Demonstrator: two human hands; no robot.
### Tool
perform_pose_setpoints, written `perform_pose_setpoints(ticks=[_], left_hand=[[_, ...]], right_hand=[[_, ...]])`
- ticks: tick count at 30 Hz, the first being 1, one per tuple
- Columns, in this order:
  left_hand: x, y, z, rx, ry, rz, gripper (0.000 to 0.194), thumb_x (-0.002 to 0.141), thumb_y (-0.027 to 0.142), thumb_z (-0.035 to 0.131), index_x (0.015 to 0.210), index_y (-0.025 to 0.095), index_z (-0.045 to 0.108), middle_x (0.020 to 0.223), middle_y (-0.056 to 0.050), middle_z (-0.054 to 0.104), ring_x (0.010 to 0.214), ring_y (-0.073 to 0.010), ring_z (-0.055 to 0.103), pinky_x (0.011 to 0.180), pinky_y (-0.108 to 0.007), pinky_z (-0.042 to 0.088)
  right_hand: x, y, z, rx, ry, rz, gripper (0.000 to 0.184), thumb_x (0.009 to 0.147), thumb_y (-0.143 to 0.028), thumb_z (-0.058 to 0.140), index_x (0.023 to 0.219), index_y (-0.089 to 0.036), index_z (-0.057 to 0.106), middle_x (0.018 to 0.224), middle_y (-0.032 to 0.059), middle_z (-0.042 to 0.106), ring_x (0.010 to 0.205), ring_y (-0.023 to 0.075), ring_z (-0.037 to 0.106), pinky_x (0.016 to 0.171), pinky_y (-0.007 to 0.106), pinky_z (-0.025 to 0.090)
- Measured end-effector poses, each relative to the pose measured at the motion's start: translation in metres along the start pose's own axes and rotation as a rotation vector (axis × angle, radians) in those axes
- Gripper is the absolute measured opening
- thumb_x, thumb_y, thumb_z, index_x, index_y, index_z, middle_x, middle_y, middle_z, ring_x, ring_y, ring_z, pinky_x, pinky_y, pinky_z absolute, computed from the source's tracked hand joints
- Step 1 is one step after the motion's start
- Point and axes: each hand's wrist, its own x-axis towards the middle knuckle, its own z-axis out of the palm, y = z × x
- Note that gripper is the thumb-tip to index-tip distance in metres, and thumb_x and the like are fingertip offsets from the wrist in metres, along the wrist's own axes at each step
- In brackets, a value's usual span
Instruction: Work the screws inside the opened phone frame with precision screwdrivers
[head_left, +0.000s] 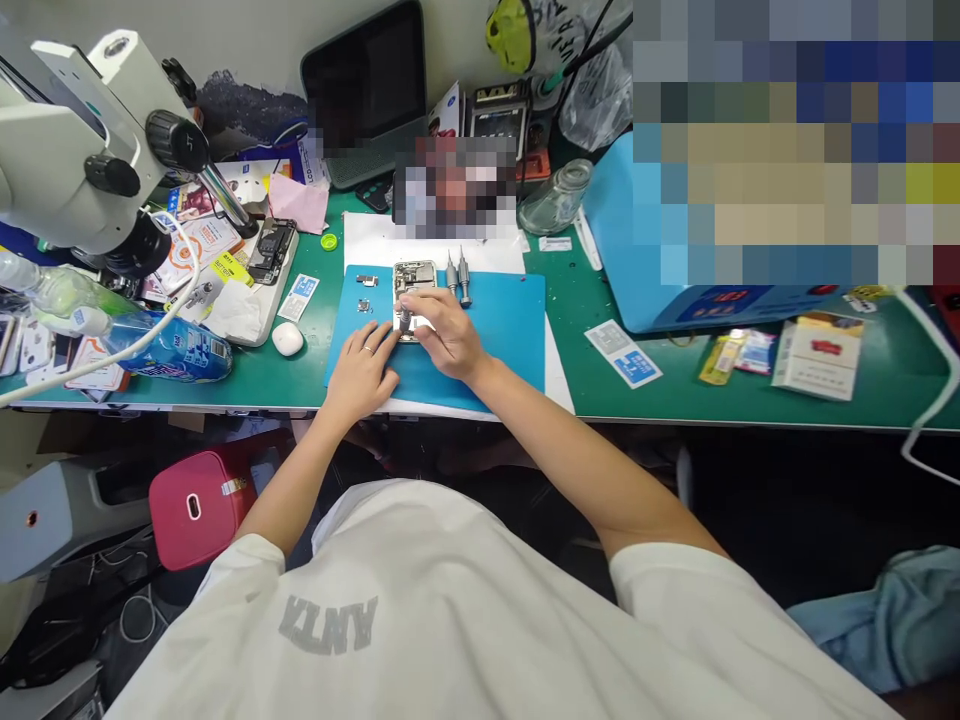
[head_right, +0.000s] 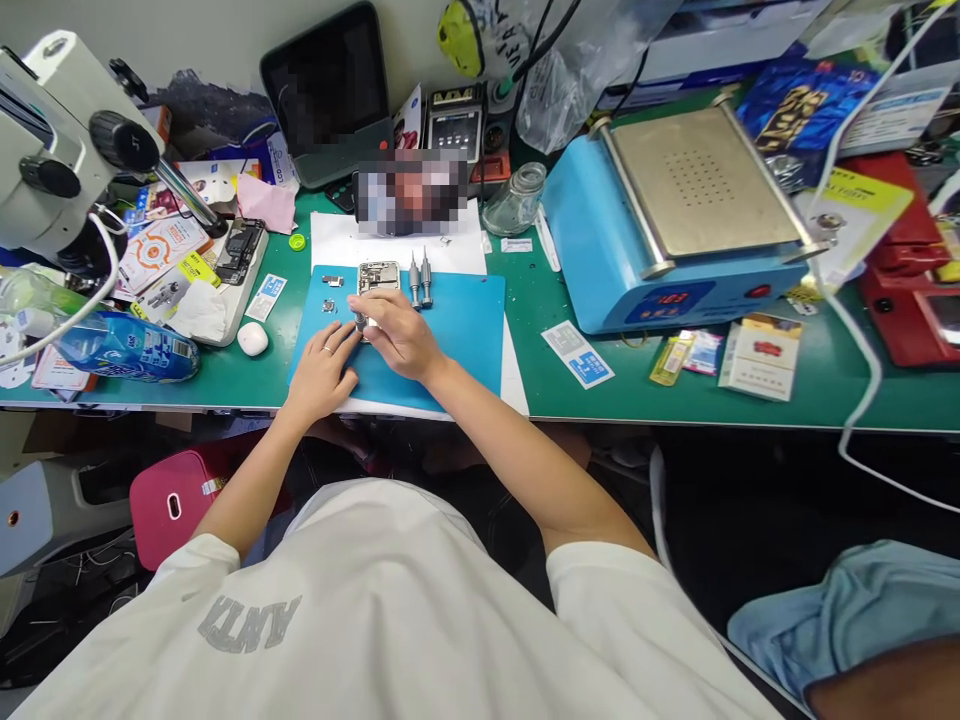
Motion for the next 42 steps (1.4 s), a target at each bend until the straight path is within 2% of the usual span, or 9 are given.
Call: perform_pose_setpoints(ticks=[3, 10, 16, 22, 27, 32, 37, 42], left_hand=[[0.0002, 0.0003, 0.0003, -0.011, 0.007, -0.009, 0.063, 0.090, 0.019, 0.048, 0.152, 0.015, 0.040, 0.157, -0.009, 0.042, 0.148, -0.0292, 0.031, 0.124, -0.046, 0.025], [-0.0004, 0.0005, -0.0009, -0.016, 0.008, -0.004, 0.063, 0.089, 0.019, 0.048, 0.151, 0.017, 0.041, 0.157, -0.008, 0.042, 0.148, -0.0292, 0.032, 0.123, -0.047, 0.025], [0.0005, -0.0004, -0.0002, -0.015, 0.015, 0.001, 0.060, 0.089, 0.018, 0.048, 0.150, 0.017, 0.044, 0.156, -0.008, 0.044, 0.147, -0.0294, 0.033, 0.123, -0.048, 0.026], [0.0006, -0.0007, -0.0010, -0.018, 0.020, 0.003, 0.062, 0.088, 0.017, 0.049, 0.149, 0.018, 0.044, 0.156, -0.007, 0.045, 0.147, -0.0292, 0.034, 0.123, -0.048, 0.027], [0.0013, -0.0002, -0.0031, -0.024, 0.015, 0.000, 0.065, 0.087, 0.016, 0.049, 0.151, 0.015, 0.041, 0.155, -0.009, 0.045, 0.147, -0.0292, 0.034, 0.123, -0.047, 0.026], [0.0021, -0.0009, -0.0039, -0.034, 0.009, -0.010, 0.068, 0.086, 0.015, 0.048, 0.153, 0.017, 0.038, 0.155, -0.008, 0.045, 0.147, -0.0283, 0.034, 0.122, -0.046, 0.028], [0.0019, -0.0014, -0.0042, -0.035, 0.014, -0.016, 0.066, 0.086, 0.015, 0.048, 0.152, 0.016, 0.040, 0.155, -0.008, 0.046, 0.146, -0.0280, 0.035, 0.122, -0.045, 0.029], [0.0019, -0.0013, -0.0042, -0.029, 0.015, -0.007, 0.066, 0.086, 0.016, 0.048, 0.151, 0.018, 0.041, 0.155, -0.007, 0.046, 0.147, -0.0281, 0.034, 0.122, -0.047, 0.029]], right_hand=[[-0.0005, -0.0011, 0.0019, -0.001, 0.000, 0.038, 0.042, 0.105, -0.033, 0.034, 0.146, -0.037, 0.043, 0.120, 0.0064, 0.068, 0.121, 0.0231, 0.061, 0.104, 0.044, 0.054], [0.0001, 0.0044, 0.0077, -0.081, -0.007, 0.055, 0.038, 0.104, -0.037, 0.040, 0.141, -0.035, 0.049, 0.108, 0.0061, 0.069, 0.106, 0.0254, 0.066, 0.097, 0.048, 0.054], [0.0013, 0.0015, 0.0061, -0.047, -0.001, 0.059, 0.041, 0.105, -0.031, 0.036, 0.145, -0.038, 0.042, 0.119, 0.0044, 0.069, 0.116, 0.0238, 0.063, 0.099, 0.045, 0.054], [0.0001, 0.0022, 0.0067, -0.076, 0.006, 0.092, 0.038, 0.105, -0.032, 0.037, 0.140, -0.034, 0.051, 0.106, 0.0059, 0.071, 0.101, 0.0247, 0.067, 0.093, 0.045, 0.053], [0.0016, 0.0011, 0.0046, -0.043, 0.005, 0.084, 0.039, 0.105, -0.030, 0.037, 0.142, -0.035, 0.048, 0.118, 0.0054, 0.073, 0.112, 0.0240, 0.067, 0.097, 0.045, 0.053], [0.0017, 0.0016, 0.0021, -0.021, 0.000, 0.108, 0.040, 0.106, -0.033, 0.033, 0.142, -0.035, 0.049, 0.114, 0.0046, 0.075, 0.102, 0.0226, 0.071, 0.091, 0.041, 0.057], [0.0029, 0.0011, 0.0028, -0.006, -0.002, 0.074, 0.038, 0.106, -0.033, 0.035, 0.141, -0.033, 0.049, 0.113, 0.0058, 0.074, 0.100, 0.0225, 0.070, 0.090, 0.041, 0.056], [0.0029, 0.0008, 0.0049, 0.004, -0.016, 0.022, 0.042, 0.105, -0.035, 0.040, 0.147, -0.035, 0.042, 0.115, 0.0053, 0.073, 0.100, 0.0214, 0.069, 0.091, 0.040, 0.055]])
